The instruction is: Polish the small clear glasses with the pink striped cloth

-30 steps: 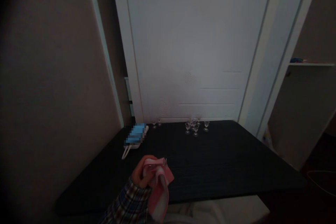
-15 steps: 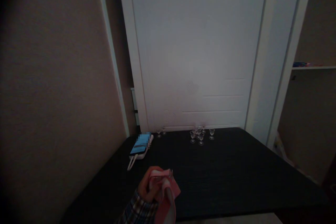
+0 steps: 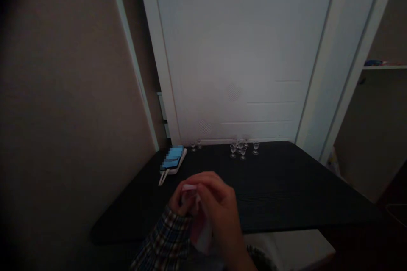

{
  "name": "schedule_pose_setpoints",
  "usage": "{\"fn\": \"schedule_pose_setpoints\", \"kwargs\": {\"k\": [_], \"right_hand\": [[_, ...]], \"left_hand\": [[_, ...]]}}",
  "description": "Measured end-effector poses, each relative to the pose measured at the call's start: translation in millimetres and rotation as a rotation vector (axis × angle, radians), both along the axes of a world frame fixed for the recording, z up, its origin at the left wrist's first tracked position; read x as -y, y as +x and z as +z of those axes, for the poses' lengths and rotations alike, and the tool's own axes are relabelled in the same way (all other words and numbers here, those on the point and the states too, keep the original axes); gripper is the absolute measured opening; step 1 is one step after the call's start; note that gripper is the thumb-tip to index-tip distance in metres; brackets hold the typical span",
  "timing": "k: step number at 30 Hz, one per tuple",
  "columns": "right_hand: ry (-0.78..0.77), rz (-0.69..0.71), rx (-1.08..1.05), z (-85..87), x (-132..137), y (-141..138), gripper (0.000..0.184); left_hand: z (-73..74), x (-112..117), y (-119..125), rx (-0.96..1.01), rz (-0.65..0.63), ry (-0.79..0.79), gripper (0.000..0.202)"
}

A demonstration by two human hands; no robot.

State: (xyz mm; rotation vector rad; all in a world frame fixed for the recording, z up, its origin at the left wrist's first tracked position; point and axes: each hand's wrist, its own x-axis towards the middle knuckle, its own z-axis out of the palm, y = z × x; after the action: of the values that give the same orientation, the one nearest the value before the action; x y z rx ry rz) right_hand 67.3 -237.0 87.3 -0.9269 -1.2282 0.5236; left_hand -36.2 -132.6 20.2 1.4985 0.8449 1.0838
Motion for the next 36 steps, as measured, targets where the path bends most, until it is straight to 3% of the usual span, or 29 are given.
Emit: {"fn": "schedule_pose_setpoints", "kwargs": {"k": [3,11,15,22,29,36], "right_hand": [[-0.006,-0.188,0.001,-21.6,-24.7,11.7,0.010],[-0.019,-0.325,0.189,-56.5,-43.7,4.0,0.016],[-0.118,-0.281,0.129,-70.2,-48.9,6.6,0.018],[-0.259,-0.037,-0.003,-93.6,-59.4,12.8,0.018],[-0.232,-0.071,-0.116,-92.0,-58.0,12.8,0.019],[-0.254,-0.140,-0.130,-85.7,-53.9,13.0,0.022]], "left_hand": [[-10.0,-1.9,-1.0,0.075,-0.014,0.168,0.026],[-24.6,-7.2,4.7,0.101,0.019,0.290,0.030],[-25.6,-7.3,7.2,0.092,0.072,0.274,0.030],[-29.2,-9.5,9.4,0.121,0.088,0.284,0.033],[-21.7,-5.0,9.2,0.104,0.102,0.271,0.027],[-20.7,-4.9,7.5,0.078,0.021,0.205,0.028]]}}
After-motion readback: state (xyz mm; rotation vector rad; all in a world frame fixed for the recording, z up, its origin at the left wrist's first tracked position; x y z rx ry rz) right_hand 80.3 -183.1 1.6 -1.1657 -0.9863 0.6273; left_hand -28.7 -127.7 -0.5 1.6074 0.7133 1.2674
